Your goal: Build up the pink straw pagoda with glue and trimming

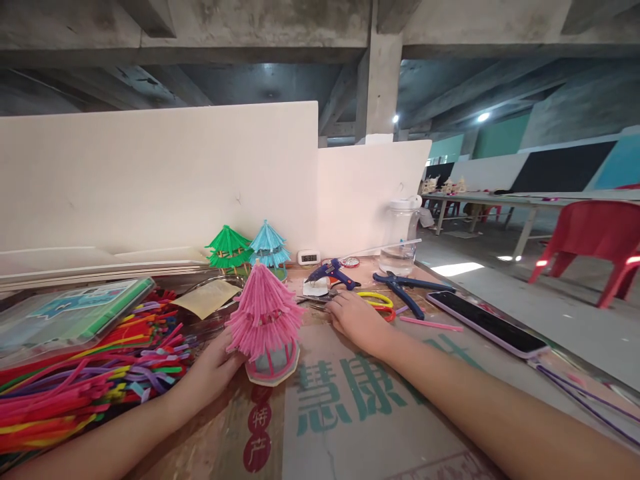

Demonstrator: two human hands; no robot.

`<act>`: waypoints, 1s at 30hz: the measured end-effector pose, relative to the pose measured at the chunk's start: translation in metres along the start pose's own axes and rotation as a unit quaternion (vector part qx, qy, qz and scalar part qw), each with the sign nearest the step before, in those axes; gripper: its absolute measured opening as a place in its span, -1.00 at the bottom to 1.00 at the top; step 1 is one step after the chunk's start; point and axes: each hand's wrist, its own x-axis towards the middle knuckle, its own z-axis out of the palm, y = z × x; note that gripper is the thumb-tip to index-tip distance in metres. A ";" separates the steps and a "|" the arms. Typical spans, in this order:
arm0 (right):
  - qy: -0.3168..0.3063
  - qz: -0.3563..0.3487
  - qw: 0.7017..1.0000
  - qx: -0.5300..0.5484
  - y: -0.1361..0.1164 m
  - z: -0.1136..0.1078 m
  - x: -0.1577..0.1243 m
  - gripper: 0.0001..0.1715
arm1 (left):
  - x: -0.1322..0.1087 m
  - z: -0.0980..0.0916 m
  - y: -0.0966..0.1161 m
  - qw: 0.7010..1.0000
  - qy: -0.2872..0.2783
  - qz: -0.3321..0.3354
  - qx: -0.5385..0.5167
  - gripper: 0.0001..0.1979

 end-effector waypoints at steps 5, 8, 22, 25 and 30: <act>0.056 0.066 0.995 0.056 -0.006 0.002 -0.001 -0.63 | -0.001 0.001 -0.002 1.000 -0.010 -0.013 0.003 -0.75; 0.078 0.098 0.989 0.081 -0.007 0.003 -0.002 -0.63 | -0.001 0.001 -0.003 1.000 -0.007 -0.010 0.014 -0.72; 0.208 -0.009 0.972 0.112 -0.037 -0.092 -0.006 -0.69 | -0.002 -0.001 0.002 0.997 0.018 0.013 0.067 -0.66; 0.173 -0.034 0.981 0.086 -0.054 -0.098 -0.011 -0.70 | -0.001 -0.003 0.005 0.996 0.008 0.011 0.092 -0.71; 0.192 -0.105 0.975 -0.043 -0.051 -0.098 -0.013 -0.64 | 0.002 -0.003 0.009 0.994 0.005 0.021 0.103 -0.73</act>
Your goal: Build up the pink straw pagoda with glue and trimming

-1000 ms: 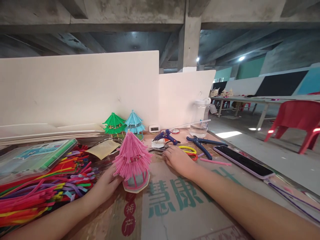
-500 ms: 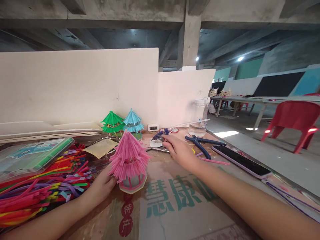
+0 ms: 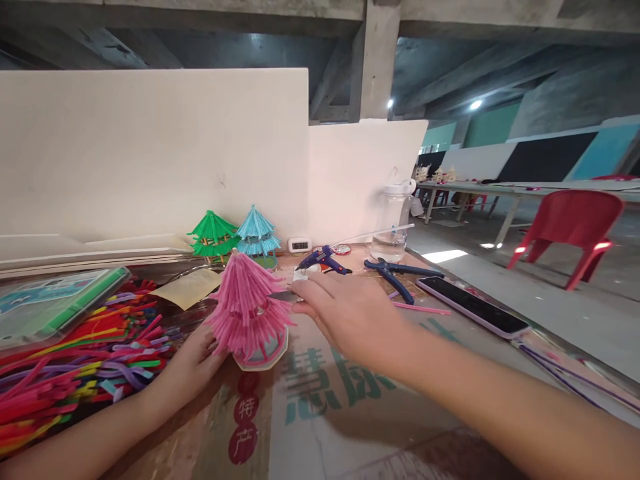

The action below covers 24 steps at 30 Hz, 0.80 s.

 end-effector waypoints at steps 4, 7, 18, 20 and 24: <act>0.010 -0.052 0.995 -0.082 0.006 -0.002 0.000 -0.70 | 0.000 0.002 -0.002 1.000 -0.006 0.004 -0.008 -0.72; -0.003 -0.077 0.991 -0.112 0.006 -0.003 0.000 -0.74 | -0.002 0.003 -0.005 1.000 -0.004 -0.001 -0.006 -0.70; -0.019 -0.097 0.982 -0.159 0.010 -0.003 -0.002 -0.79 | -0.001 0.002 -0.002 1.000 -0.015 0.009 -0.016 -0.71; -0.017 -0.098 0.981 -0.167 0.009 -0.003 -0.003 -0.80 | -0.001 0.001 -0.001 1.000 -0.019 0.014 -0.016 -0.70; -0.015 -0.098 0.980 -0.173 0.007 -0.002 -0.003 -0.80 | 0.000 0.000 0.000 1.000 -0.018 0.010 -0.016 -0.71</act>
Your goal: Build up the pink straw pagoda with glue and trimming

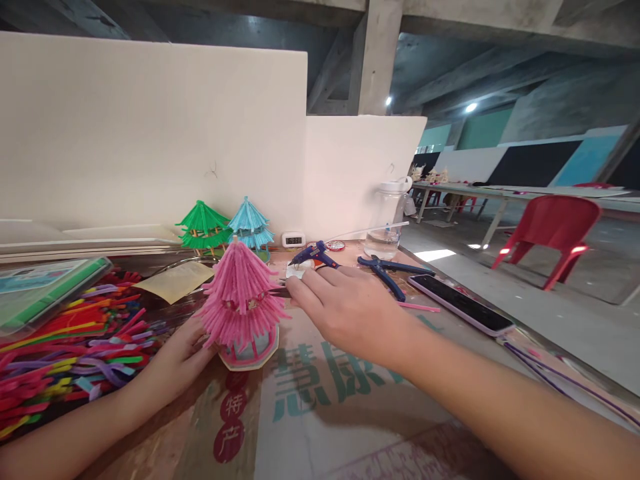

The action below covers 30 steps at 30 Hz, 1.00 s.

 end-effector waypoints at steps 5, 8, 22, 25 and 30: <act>0.000 0.005 1.000 -0.003 -0.001 0.000 0.000 -0.82 | -0.001 0.000 -0.001 1.000 -0.003 0.000 0.001 -0.72; -0.004 0.005 1.000 -0.005 -0.001 0.000 0.000 -0.81 | -0.001 0.000 -0.002 1.000 -0.005 -0.004 -0.002 -0.71; 0.019 0.101 0.992 0.078 0.015 -0.005 0.002 -0.66 | 0.000 0.002 -0.005 0.999 0.020 -0.025 -0.008 -0.75; -0.086 0.210 0.965 0.129 0.028 -0.001 0.002 -0.65 | 0.000 0.003 -0.010 0.999 0.041 -0.031 0.010 -0.75; -0.307 0.237 0.891 0.236 0.013 0.023 -0.001 -0.74 | 0.002 0.002 -0.018 0.999 0.047 -0.016 0.007 -0.77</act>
